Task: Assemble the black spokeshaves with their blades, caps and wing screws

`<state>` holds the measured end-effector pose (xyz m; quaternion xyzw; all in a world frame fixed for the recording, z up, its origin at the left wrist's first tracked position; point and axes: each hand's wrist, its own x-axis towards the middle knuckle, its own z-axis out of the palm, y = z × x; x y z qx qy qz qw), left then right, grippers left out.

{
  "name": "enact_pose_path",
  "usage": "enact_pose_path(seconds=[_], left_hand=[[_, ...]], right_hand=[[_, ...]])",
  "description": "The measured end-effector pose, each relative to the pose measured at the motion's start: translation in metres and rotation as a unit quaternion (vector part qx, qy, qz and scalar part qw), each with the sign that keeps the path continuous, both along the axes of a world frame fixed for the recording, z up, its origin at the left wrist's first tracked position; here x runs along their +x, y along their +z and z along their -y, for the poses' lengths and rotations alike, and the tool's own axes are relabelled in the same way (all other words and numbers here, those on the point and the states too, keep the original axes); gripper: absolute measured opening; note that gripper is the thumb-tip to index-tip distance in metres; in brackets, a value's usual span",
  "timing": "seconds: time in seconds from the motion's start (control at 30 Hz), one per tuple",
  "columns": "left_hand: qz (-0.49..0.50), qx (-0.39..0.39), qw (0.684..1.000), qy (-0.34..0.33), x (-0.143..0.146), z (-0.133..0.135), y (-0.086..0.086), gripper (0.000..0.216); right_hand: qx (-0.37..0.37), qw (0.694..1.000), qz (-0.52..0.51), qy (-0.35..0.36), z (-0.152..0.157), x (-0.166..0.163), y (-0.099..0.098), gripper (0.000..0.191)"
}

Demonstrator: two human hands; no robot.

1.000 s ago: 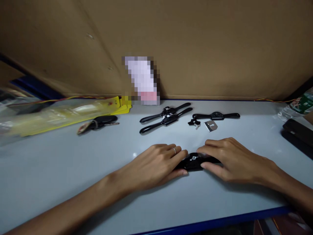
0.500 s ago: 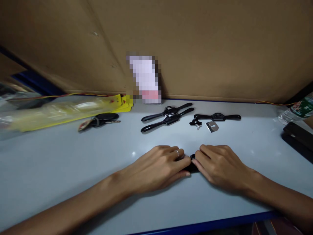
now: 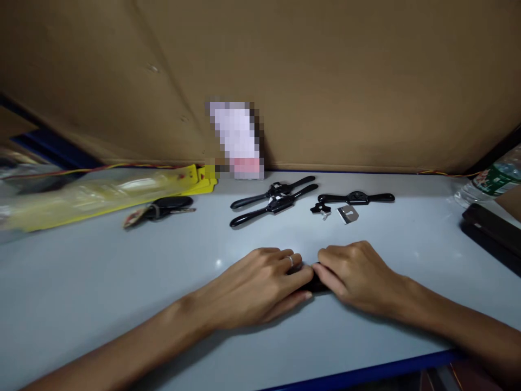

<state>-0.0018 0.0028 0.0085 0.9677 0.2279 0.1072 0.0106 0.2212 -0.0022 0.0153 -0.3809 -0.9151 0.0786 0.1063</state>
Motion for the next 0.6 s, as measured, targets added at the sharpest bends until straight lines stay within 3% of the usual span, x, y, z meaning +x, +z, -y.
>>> enact_pose_path(seconds=[0.1, 0.3, 0.4, 0.6], left_hand=[[-0.015, 0.028, 0.999, -0.002, -0.008, -0.008, 0.005, 0.024], [-0.063, 0.037, 0.996, 0.05, -0.033, -0.03, 0.022, 0.022], [-0.096, 0.043, 0.991, 0.087, -0.043, -0.037, 0.025, 0.021], [-0.11, 0.054, 0.985, 0.124, -0.053, -0.045, 0.022, 0.016]], right_hand=[[0.02, 0.997, -0.025, -0.072, -0.025, 0.02, 0.005, 0.035], [0.071, 0.973, -0.014, -0.221, -0.074, 0.065, 0.005, 0.025], [0.053, 0.972, 0.017, -0.229, -0.086, 0.081, 0.004, 0.032], [0.007, 0.973, 0.081, -0.216, -0.1, 0.103, 0.006, 0.024]])
